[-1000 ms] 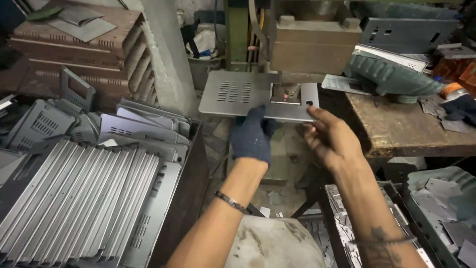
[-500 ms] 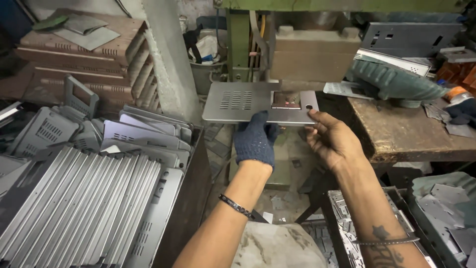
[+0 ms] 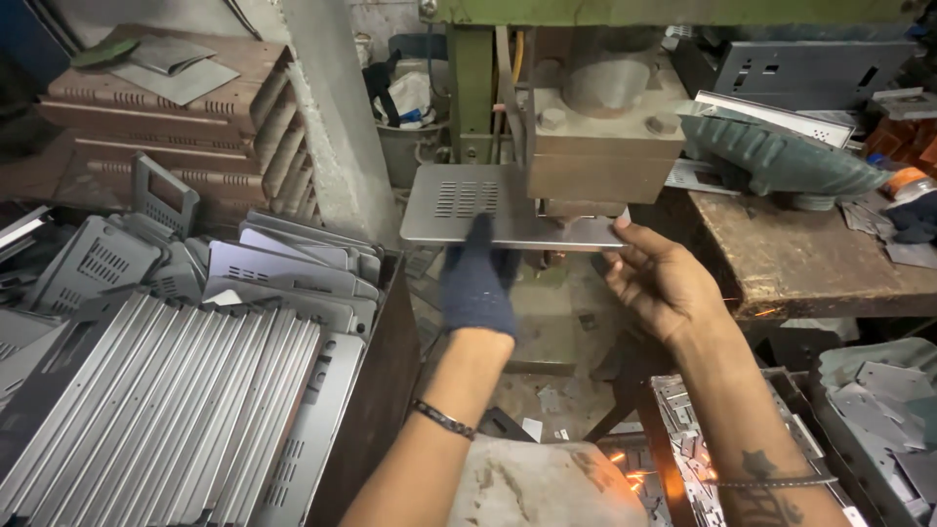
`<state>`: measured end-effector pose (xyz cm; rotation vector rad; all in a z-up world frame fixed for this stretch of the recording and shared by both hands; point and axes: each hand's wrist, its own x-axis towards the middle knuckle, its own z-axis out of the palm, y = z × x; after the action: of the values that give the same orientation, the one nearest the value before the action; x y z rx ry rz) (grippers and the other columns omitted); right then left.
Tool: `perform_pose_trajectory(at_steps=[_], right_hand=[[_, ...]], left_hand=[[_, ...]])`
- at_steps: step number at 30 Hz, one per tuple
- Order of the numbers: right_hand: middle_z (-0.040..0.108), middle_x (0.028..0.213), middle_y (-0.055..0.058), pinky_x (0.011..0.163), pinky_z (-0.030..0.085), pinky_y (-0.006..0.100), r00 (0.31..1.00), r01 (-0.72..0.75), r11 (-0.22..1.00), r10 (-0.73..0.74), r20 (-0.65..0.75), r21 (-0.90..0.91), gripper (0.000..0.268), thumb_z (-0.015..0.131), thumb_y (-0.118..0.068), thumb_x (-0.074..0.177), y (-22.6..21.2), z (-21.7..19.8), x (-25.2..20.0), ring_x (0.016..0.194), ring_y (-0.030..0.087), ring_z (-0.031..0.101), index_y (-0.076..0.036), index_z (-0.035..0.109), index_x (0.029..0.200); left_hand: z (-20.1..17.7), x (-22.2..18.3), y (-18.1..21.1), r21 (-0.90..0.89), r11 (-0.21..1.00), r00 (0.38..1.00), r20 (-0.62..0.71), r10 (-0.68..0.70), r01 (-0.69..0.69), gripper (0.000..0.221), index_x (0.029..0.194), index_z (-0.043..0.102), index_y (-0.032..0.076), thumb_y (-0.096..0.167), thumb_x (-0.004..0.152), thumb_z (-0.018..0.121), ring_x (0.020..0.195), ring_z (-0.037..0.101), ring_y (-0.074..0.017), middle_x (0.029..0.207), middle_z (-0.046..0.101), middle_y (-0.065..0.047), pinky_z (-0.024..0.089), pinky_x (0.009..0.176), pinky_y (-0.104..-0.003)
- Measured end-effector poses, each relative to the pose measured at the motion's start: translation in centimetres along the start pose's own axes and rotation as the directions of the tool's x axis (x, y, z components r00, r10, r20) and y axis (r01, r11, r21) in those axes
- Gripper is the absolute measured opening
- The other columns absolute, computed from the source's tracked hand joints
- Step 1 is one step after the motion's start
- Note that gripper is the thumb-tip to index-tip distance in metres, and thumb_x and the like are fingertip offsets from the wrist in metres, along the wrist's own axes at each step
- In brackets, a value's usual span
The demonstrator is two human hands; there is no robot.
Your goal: Positioning small metal brackets onto a metal enclosure and using a spot welding machine to join them.
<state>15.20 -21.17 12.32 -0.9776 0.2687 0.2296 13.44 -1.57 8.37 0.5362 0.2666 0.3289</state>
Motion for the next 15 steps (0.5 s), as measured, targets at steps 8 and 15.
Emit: perform_pose_trajectory(at_steps=[8, 15], right_hand=[[0.068, 0.089, -0.002, 0.061, 0.052, 0.017, 0.991, 0.136, 0.977, -0.137, 0.006, -0.163, 0.010, 0.074, -0.016, 0.091, -1.3, 0.4, -1.5, 0.072, 0.006, 0.059, -0.009, 0.070, 0.097], [0.065, 0.086, 0.000, 0.058, 0.051, 0.018, 0.996, 0.088, 0.993, -0.085, 0.040, -0.079, 0.011, 0.075, -0.015, 0.093, -0.6, -2.5, 1.1, 0.068, 0.008, 0.058, -0.007, 0.069, 0.095]], left_hand=[[-2.0, 1.7, 0.2, -0.114, 0.993, 0.999, 0.034, -0.019, 0.022, 0.032, 0.116, 0.069, 0.011, 0.009, 0.085, 0.077, 0.097, 0.069, -0.0224, 0.109, 0.072, -0.005, 0.060, 0.075, -0.037], [-0.4, 0.5, 0.8, -0.074, 0.997, 0.996, 0.087, -0.010, 0.017, 0.034, 0.120, 0.068, 0.012, 0.006, 0.087, 0.074, 0.097, 0.071, -0.0223, 0.112, 0.072, -0.004, 0.062, 0.076, -0.036]])
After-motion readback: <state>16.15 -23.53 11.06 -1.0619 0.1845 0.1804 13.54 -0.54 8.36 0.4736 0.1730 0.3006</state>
